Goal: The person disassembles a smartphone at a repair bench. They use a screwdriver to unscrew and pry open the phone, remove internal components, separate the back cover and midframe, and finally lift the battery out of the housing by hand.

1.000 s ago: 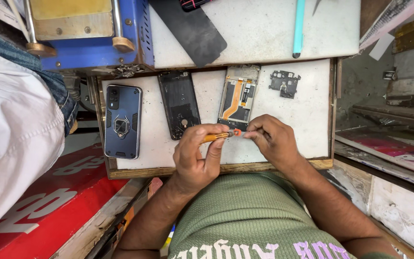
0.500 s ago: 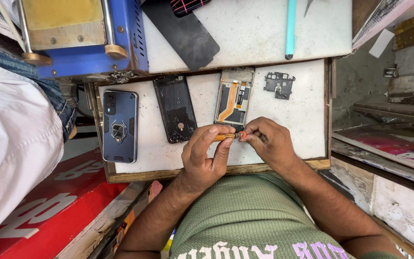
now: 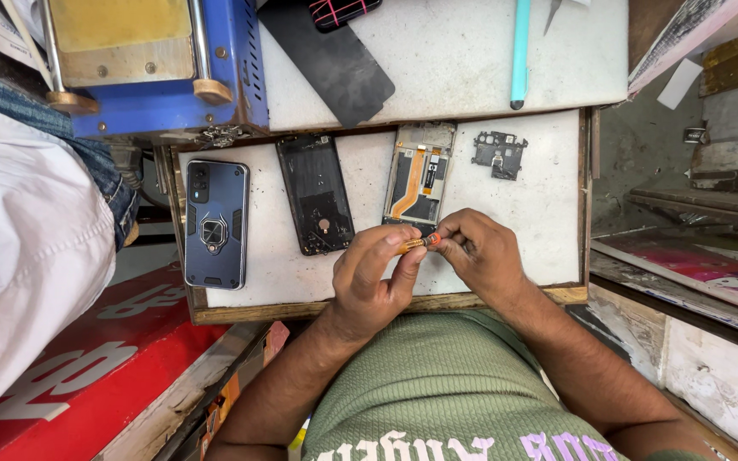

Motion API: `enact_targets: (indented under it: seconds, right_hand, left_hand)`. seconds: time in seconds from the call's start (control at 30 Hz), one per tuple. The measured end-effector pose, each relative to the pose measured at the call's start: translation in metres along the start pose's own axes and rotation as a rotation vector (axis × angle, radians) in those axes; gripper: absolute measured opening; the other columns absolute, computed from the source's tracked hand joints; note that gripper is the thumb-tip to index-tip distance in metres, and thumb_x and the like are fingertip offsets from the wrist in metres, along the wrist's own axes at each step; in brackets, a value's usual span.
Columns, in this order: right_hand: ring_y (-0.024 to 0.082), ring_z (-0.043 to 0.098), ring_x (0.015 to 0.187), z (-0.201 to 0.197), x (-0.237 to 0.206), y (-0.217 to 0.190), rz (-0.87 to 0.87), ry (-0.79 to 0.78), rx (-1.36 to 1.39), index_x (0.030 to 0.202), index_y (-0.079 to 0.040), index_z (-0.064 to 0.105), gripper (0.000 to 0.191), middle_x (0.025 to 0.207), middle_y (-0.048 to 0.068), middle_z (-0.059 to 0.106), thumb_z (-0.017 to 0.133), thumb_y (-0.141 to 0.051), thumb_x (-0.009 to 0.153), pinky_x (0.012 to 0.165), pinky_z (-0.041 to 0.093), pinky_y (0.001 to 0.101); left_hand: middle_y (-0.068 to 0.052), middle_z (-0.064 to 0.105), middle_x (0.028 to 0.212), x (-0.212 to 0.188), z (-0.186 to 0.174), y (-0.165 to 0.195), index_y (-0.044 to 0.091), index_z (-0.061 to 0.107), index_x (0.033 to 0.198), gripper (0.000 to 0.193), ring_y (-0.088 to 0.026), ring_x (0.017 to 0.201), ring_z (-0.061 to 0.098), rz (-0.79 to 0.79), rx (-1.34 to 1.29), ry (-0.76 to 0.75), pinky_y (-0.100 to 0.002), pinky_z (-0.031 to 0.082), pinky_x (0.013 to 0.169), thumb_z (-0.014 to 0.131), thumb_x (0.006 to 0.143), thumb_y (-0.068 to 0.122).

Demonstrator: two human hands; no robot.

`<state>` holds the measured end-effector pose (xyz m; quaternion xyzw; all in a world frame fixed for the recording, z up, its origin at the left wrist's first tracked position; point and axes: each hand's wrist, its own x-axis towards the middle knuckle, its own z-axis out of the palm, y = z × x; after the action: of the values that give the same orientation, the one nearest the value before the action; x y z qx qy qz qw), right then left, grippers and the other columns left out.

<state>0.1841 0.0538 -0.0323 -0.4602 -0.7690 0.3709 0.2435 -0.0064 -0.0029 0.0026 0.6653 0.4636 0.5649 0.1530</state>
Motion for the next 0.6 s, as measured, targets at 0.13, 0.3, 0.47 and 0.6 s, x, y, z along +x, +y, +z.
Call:
enact_targets:
  seconds: [0.13,0.3,0.47,0.6]
  right_hand:
    - [0.009,0.062,0.063,-0.005,0.002,-0.003,-0.061,0.034,0.032,0.114,0.001,0.066,0.05,0.101,0.013,0.069,0.084,-0.029,0.077,0.05,0.05,0.0223]
    - [0.007,0.061,0.065,-0.009,0.0,-0.003,-0.007,0.1,0.148,0.12,-0.003,0.066,0.028,0.1,0.009,0.068,0.062,-0.027,0.106,0.056,0.05,0.0227]
    - [0.008,0.061,0.062,-0.008,-0.001,-0.001,0.013,0.091,0.171,0.117,-0.003,0.069,0.03,0.09,0.007,0.069,0.054,-0.028,0.111,0.055,0.05,0.0244]
    - [0.008,0.063,0.063,-0.008,0.0,-0.002,-0.008,0.098,0.177,0.116,-0.003,0.069,0.032,0.095,0.008,0.07,0.052,-0.029,0.111,0.054,0.051,0.0239]
  left_hand:
    - [-0.017,0.066,0.111,0.0,0.001,-0.014,0.01,0.037,0.144,0.058,-0.026,0.101,0.074,0.068,0.072,0.008,-0.033,0.069,0.082,0.074,0.1,0.003]
    - [-0.016,0.067,0.11,-0.001,-0.006,-0.025,0.008,0.039,0.143,0.054,-0.024,0.098,0.075,0.044,0.125,0.0,-0.03,0.068,0.08,0.073,0.102,0.002]
    - [-0.016,0.065,0.112,0.0,-0.007,-0.027,0.008,0.041,0.143,0.052,-0.024,0.098,0.076,0.079,0.139,-0.03,-0.03,0.07,0.079,0.073,0.102,0.001]
    - [-0.017,0.065,0.111,0.001,-0.008,-0.027,0.008,0.042,0.142,0.052,-0.023,0.097,0.076,0.093,0.155,-0.033,-0.029,0.069,0.077,0.075,0.101,0.002]
